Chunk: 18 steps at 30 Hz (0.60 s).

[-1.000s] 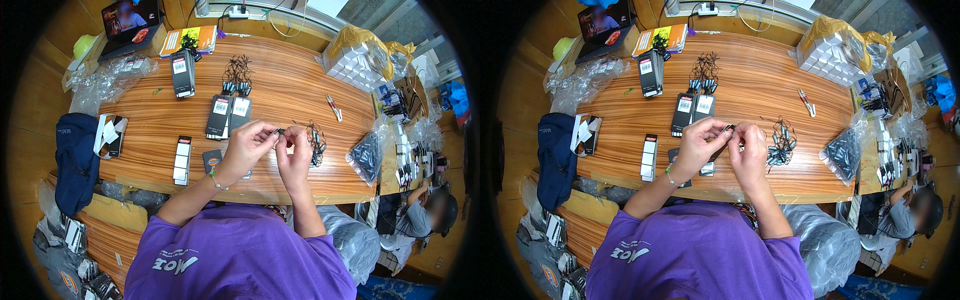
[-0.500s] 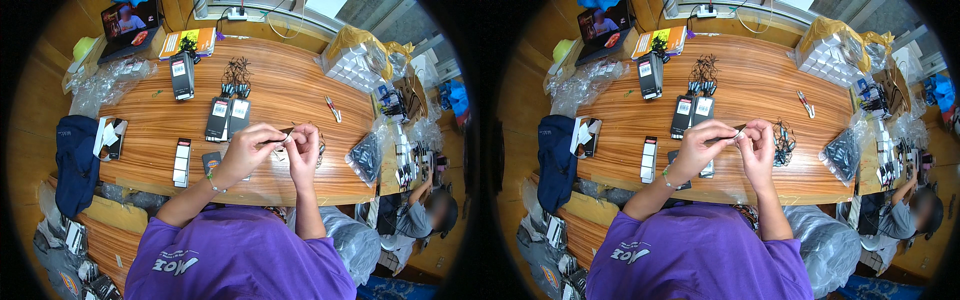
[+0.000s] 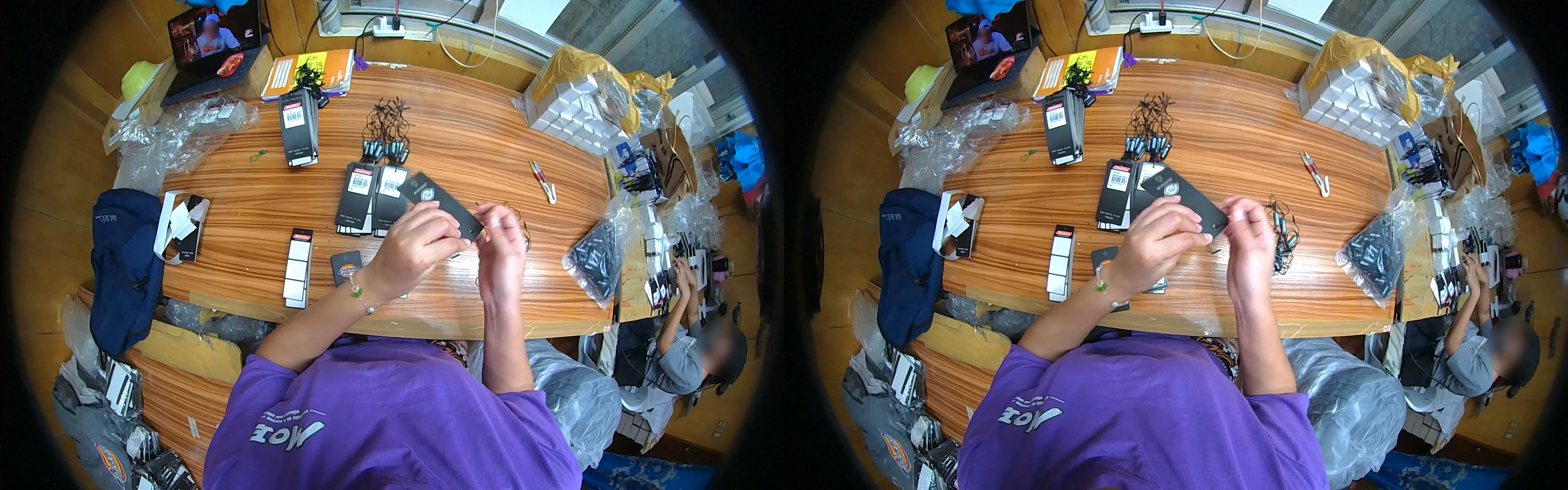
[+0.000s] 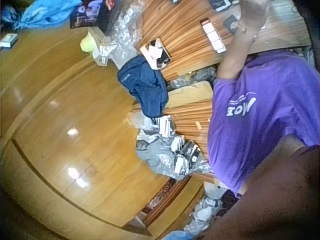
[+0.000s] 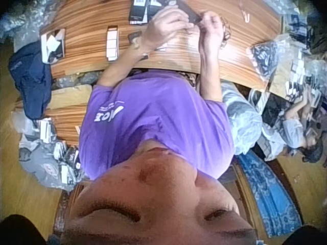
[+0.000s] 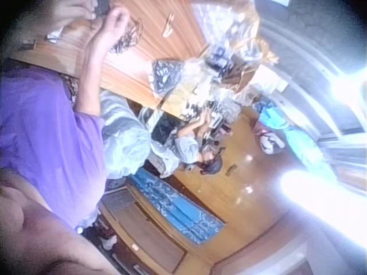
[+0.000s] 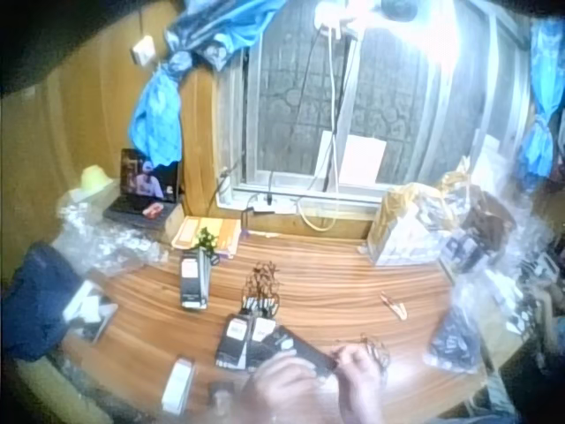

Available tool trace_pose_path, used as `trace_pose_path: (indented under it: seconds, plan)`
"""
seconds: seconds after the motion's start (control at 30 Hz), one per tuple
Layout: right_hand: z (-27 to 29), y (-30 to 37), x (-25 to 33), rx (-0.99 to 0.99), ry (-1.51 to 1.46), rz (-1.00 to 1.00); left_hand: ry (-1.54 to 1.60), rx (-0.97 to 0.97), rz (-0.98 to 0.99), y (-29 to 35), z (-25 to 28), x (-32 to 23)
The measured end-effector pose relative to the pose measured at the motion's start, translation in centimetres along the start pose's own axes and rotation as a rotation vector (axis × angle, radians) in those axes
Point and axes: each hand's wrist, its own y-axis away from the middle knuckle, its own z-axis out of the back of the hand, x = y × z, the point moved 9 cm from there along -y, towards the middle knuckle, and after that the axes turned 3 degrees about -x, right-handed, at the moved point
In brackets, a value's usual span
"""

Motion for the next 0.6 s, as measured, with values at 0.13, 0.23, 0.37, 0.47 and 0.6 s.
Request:
trace_pose_path:
  seconds: [0.13,0.23,0.37,0.47,0.6]
  plan:
    - [1.0,-1.4,5.2,-0.059,-0.169,0.3,0.137,0.02,0.233,1.0,-1.1,2.3]
    - [-0.9,-1.6,6.0,0.103,-0.307,0.301,0.221,0.036,0.352,1.8,-1.9,3.2]
    - [-2.6,-0.9,5.6,0.199,-0.273,0.247,0.144,0.09,0.347,1.6,0.2,3.2]
    - [-1.7,-0.9,4.9,0.249,-0.242,0.193,0.054,0.065,0.559,3.6,5.3,5.5]
    - [-0.7,-0.5,4.7,0.234,-0.171,0.144,-0.152,0.273,0.755,10.0,12.2,10.8]
